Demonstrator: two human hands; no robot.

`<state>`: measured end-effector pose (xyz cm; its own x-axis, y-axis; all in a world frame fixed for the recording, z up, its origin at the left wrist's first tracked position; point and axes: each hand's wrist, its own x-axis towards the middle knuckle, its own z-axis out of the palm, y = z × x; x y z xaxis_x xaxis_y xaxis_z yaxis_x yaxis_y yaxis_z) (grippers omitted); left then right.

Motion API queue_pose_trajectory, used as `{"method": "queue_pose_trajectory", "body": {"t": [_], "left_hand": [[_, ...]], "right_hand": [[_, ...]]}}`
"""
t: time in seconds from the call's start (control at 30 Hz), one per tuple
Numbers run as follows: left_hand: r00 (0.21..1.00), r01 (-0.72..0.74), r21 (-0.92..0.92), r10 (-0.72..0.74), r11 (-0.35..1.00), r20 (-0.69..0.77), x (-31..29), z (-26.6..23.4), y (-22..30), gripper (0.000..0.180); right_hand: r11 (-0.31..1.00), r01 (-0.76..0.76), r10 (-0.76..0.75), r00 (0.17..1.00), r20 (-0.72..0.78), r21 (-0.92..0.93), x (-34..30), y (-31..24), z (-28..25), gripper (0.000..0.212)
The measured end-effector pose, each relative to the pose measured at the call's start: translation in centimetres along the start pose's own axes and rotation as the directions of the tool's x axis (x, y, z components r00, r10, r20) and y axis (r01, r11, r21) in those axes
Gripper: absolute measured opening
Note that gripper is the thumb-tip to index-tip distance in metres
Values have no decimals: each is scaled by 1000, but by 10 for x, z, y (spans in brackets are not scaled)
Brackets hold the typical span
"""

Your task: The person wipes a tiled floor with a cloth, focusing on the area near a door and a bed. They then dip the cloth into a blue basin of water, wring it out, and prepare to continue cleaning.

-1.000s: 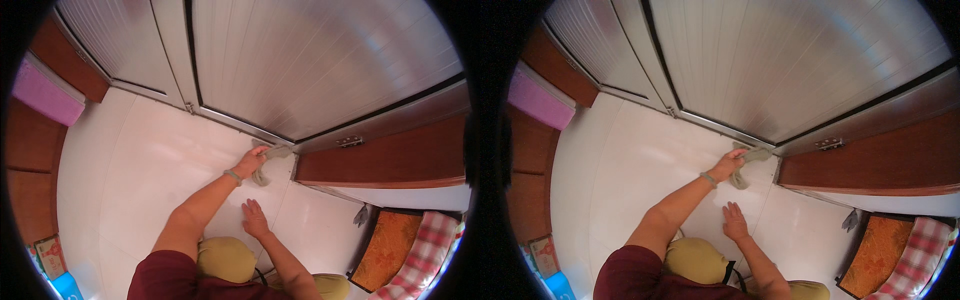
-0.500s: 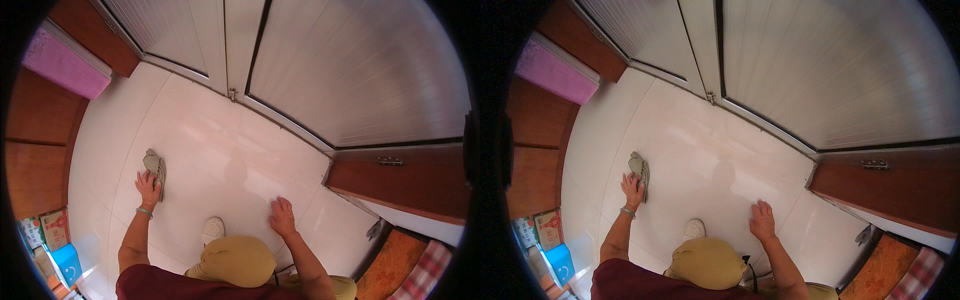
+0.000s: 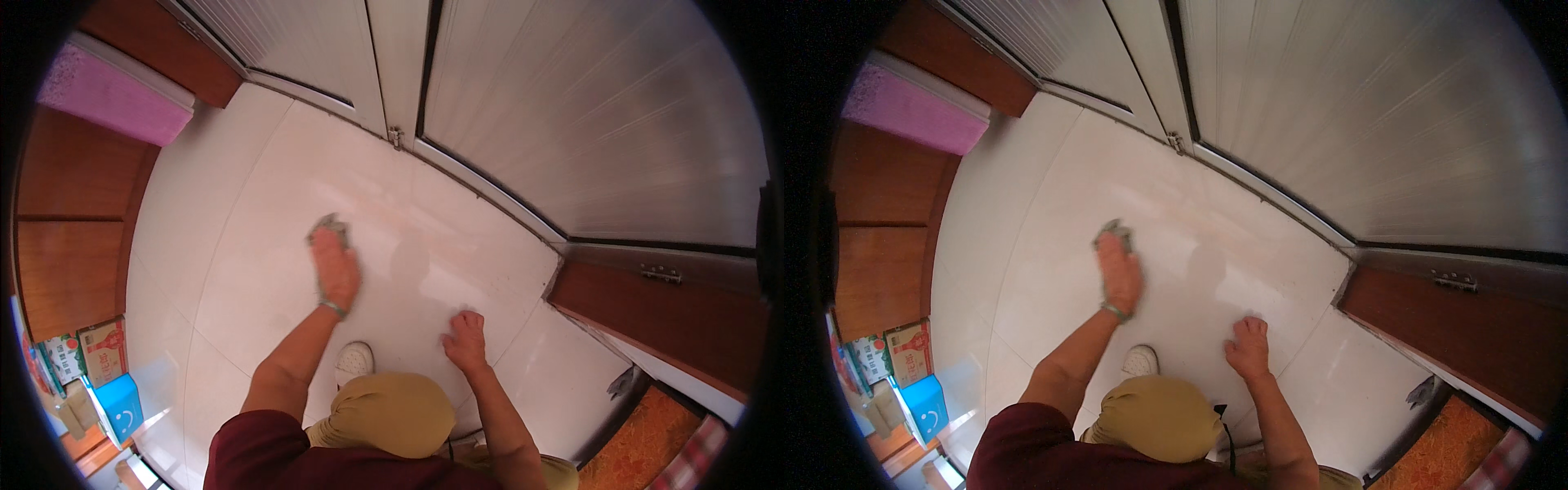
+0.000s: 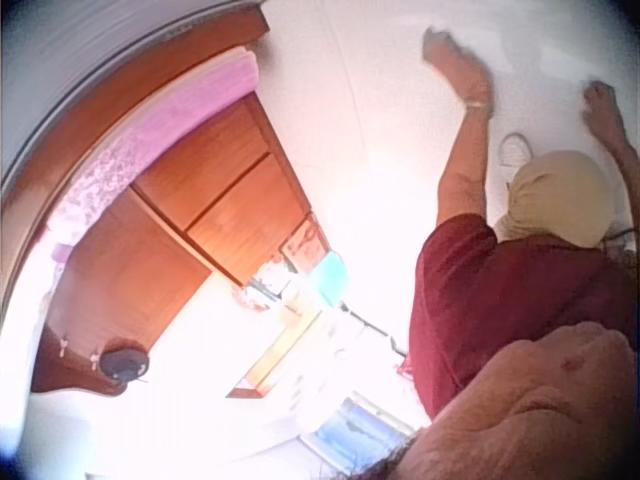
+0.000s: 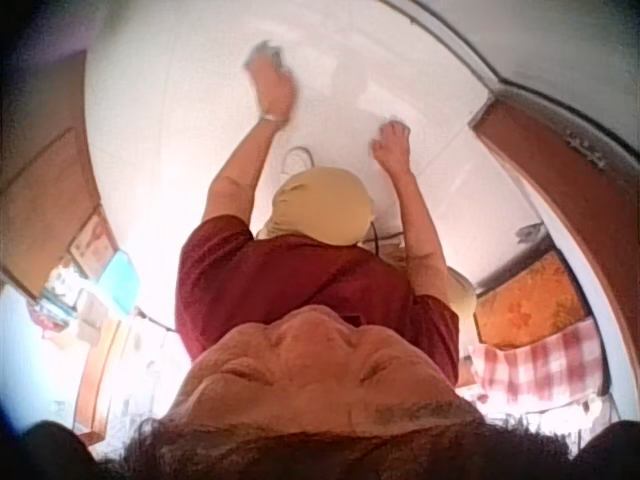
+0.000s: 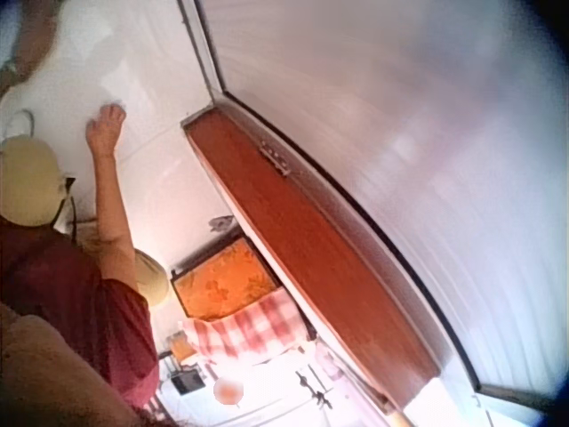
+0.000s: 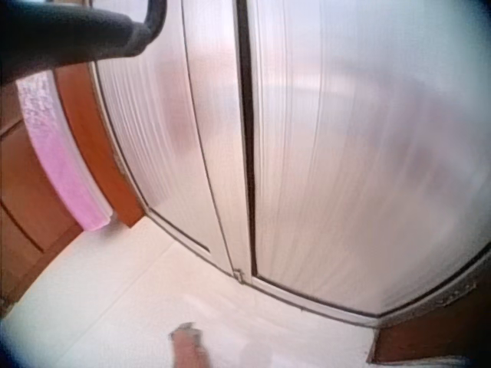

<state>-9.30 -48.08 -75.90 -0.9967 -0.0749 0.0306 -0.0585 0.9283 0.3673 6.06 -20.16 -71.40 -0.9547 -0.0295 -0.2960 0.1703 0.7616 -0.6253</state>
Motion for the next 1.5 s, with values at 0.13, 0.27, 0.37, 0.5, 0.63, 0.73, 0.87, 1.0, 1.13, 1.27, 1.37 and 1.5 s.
{"method": "queue_pose_trajectory", "body": {"t": [0.13, 0.27, 0.37, 0.5, 0.63, 0.73, 0.87, 1.0, 1.13, 1.27, 1.37, 1.5], "left_hand": [[920, -261, -199, 306, 944, 246, -18, 34, 126, 56], [802, -529, -254, 575, 810, 161, -41, 69, 172, 49], [794, -538, -419, 607, 731, 40, -36, 75, 170, 49], [679, 647, -759, 398, 73, 617, -11, 67, 190, 55], [811, 576, -754, 337, -315, 479, 41, -3, 137, 53], [907, 391, -863, -24, -319, 420, 82, -58, 46, 52], [915, 97, -994, -391, -43, 106, 124, -115, -82, 48], [898, 246, -622, -416, 744, -142, 123, -131, -124, 45], [919, 394, 198, -385, 898, -86, 86, -97, -168, 54], [953, 199, -265, -249, 944, -172, 114, -70, -218, 59], [971, 219, 47, -213, 975, -110, 149, -39, -231, 62], [958, 284, 78, -280, 956, -61, 267, -38, -234, 65]], "right_hand": [[1000, 0, 0, 1000, 0, -24, -3, -3, 8, 40], [998, 58, -58, 998, 23, -19, -14, -9, 7, 37], [997, 47, -47, 999, 11, 64, -33, -4, 16, 38], [994, 106, -109, 990, -92, -36, -38, 4, 23, 34], [980, 179, -194, 963, -189, -92, 3, -6, -1, 31], [961, 233, -262, 940, -219, -147, 37, -33, -24, 32], [922, 325, -364, 912, -187, -210, 91, -66, -25, 36], [874, 379, -441, 882, -168, -304, 157, -87, -1, 42], [882, 317, -390, 906, -162, -350, 192, -100, 30, 48], [881, 295, -372, 915, -155, -369, 197, -93, 54, 54], [851, 277, -367, 921, -128, -446, 195, -88, 54, 56], [837, 287, -371, 924, -96, -466, 201, -93, 54, 57]]}}
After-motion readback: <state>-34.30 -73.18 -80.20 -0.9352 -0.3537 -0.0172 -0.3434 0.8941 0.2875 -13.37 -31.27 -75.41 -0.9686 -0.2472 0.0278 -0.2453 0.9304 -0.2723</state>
